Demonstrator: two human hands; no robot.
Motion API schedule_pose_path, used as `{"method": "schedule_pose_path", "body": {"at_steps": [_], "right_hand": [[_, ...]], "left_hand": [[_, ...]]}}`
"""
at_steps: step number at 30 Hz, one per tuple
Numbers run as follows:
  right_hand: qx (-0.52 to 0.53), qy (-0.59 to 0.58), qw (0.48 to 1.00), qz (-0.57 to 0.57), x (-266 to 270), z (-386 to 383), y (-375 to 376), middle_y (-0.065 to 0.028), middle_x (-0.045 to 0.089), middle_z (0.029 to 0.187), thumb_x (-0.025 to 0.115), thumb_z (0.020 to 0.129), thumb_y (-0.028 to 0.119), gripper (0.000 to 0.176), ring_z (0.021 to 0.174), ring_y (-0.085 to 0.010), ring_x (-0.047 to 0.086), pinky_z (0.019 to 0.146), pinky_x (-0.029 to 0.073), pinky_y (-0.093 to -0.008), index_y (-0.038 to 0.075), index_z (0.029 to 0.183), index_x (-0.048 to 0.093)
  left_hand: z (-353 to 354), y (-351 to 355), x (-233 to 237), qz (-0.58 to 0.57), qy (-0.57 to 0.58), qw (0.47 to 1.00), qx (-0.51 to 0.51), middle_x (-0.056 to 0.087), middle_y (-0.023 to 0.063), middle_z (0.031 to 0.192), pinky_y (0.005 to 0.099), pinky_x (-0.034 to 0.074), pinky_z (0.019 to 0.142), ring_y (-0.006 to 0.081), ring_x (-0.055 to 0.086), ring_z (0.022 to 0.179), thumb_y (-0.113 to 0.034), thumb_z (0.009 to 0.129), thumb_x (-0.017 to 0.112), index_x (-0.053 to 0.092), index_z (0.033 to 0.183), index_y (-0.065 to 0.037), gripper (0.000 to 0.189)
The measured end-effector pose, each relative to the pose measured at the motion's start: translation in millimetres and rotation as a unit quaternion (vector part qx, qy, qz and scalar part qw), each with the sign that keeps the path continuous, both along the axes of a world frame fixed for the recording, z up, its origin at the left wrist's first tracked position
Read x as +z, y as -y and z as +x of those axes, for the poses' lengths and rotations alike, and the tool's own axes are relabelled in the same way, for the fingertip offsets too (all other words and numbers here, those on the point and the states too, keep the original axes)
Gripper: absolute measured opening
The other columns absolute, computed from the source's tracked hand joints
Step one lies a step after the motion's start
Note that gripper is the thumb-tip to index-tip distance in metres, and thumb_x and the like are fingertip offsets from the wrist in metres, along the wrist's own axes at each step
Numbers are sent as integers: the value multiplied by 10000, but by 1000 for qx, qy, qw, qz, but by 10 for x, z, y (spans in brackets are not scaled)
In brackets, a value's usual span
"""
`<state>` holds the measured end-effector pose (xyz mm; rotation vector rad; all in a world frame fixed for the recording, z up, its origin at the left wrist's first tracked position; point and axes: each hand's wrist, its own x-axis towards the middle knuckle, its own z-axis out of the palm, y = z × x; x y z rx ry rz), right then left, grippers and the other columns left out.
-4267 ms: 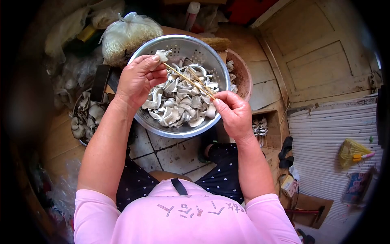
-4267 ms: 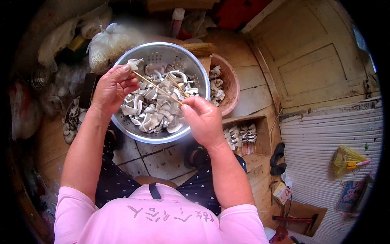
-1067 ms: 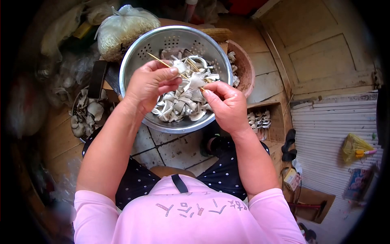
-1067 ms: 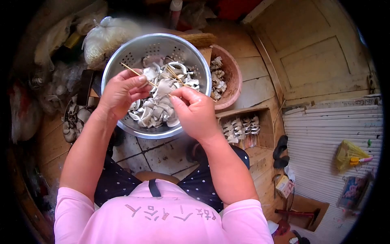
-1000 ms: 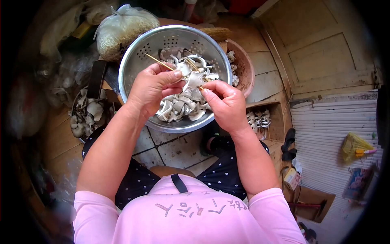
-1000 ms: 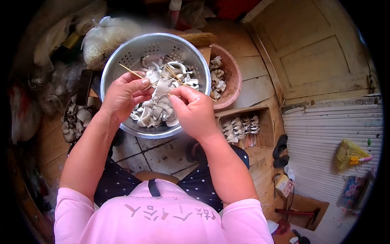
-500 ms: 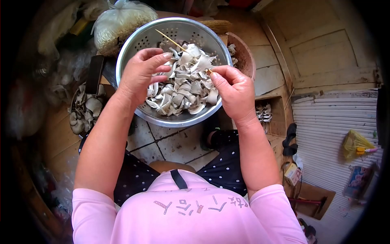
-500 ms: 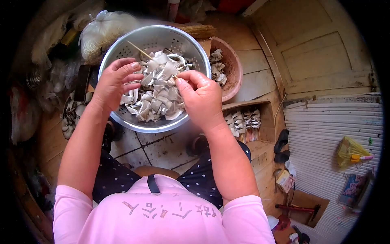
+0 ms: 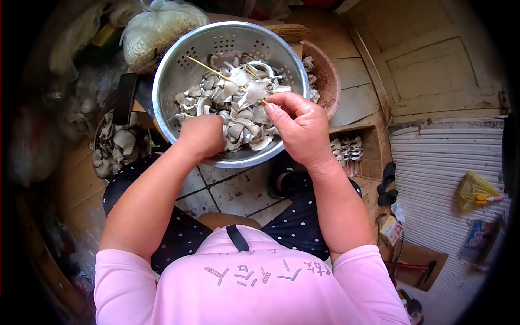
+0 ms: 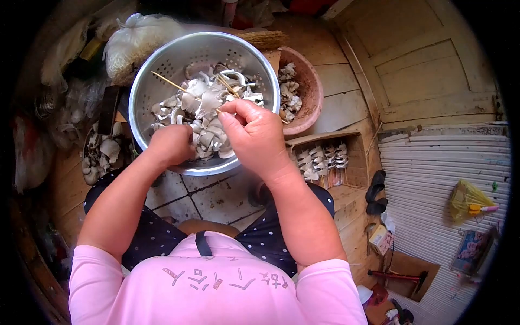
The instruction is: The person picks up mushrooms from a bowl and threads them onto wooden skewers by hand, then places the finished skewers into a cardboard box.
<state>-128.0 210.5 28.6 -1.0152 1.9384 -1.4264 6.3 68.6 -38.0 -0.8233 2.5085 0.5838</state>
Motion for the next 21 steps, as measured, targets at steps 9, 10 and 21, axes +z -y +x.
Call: {"method": "schedule_pose_path", "body": {"at_steps": [9, 10, 21], "right_hand": [[1, 8, 1000, -2, 64, -41, -49, 0, 627, 746, 641, 877, 89, 143, 672, -52, 522, 605, 437, -220, -22, 959, 679], [2, 7, 1000, -4, 65, -34, -49, 0, 627, 746, 641, 877, 89, 143, 672, -52, 522, 605, 437, -220, -22, 959, 679], [6, -6, 1000, 14, 48, -10, -21, -17, 649, 776, 651, 879, 99, 148, 697, -64, 551, 636, 462, -235, -6, 977, 689]], "left_hand": [[1, 541, 298, 394, -473, 664, 425, 681, 81, 894, 293, 558, 661, 139, 651, 708, -89, 873, 600, 560, 1000, -62, 137], [17, 554, 355, 411, -502, 624, 436, 681, 94, 915, 315, 575, 701, 167, 679, 753, -100, 888, 604, 560, 992, -69, 117], [90, 694, 345, 507, -556, 455, 477, 674, 97, 933, 327, 571, 775, 191, 680, 853, -156, 947, 600, 589, 1092, 0, 213]]}}
